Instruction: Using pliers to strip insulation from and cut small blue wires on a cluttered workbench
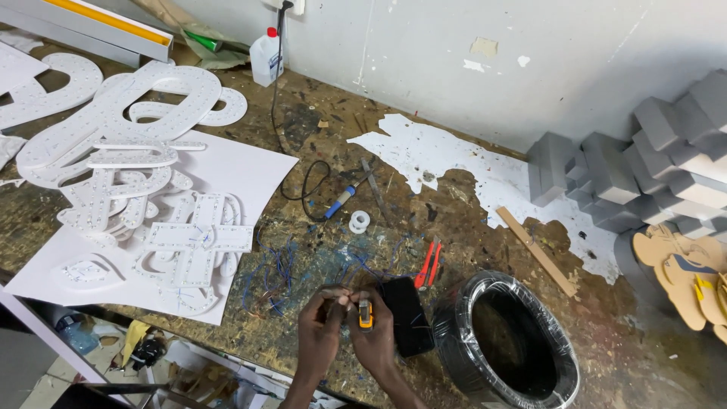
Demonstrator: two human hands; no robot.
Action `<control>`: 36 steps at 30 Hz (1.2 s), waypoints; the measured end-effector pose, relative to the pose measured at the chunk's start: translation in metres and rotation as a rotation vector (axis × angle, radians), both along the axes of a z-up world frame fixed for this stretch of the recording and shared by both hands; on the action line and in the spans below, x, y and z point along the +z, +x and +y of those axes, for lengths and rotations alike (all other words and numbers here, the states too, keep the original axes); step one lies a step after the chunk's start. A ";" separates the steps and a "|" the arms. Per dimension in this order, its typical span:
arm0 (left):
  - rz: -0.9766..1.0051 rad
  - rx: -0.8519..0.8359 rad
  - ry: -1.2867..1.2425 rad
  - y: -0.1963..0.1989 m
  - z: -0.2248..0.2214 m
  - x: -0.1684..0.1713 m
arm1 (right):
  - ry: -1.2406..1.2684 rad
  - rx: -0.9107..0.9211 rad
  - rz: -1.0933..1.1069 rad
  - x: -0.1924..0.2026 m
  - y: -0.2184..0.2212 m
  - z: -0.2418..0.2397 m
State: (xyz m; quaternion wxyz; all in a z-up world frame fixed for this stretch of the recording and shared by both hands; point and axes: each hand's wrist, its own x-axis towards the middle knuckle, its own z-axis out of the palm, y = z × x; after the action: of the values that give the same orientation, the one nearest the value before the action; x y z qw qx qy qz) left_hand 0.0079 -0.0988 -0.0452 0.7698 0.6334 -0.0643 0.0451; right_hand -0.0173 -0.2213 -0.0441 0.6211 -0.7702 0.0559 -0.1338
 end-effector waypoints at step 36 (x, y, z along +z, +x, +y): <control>-0.608 -0.072 0.543 -0.002 0.033 0.045 | -0.618 0.088 -0.348 0.037 0.018 -0.030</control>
State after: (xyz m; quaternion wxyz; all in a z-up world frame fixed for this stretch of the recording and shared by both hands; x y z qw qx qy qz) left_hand 0.0059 -0.0663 -0.0005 0.5216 0.7687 -0.3208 0.1846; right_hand 0.0008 -0.2511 -0.0073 0.3643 -0.8890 -0.1269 -0.2467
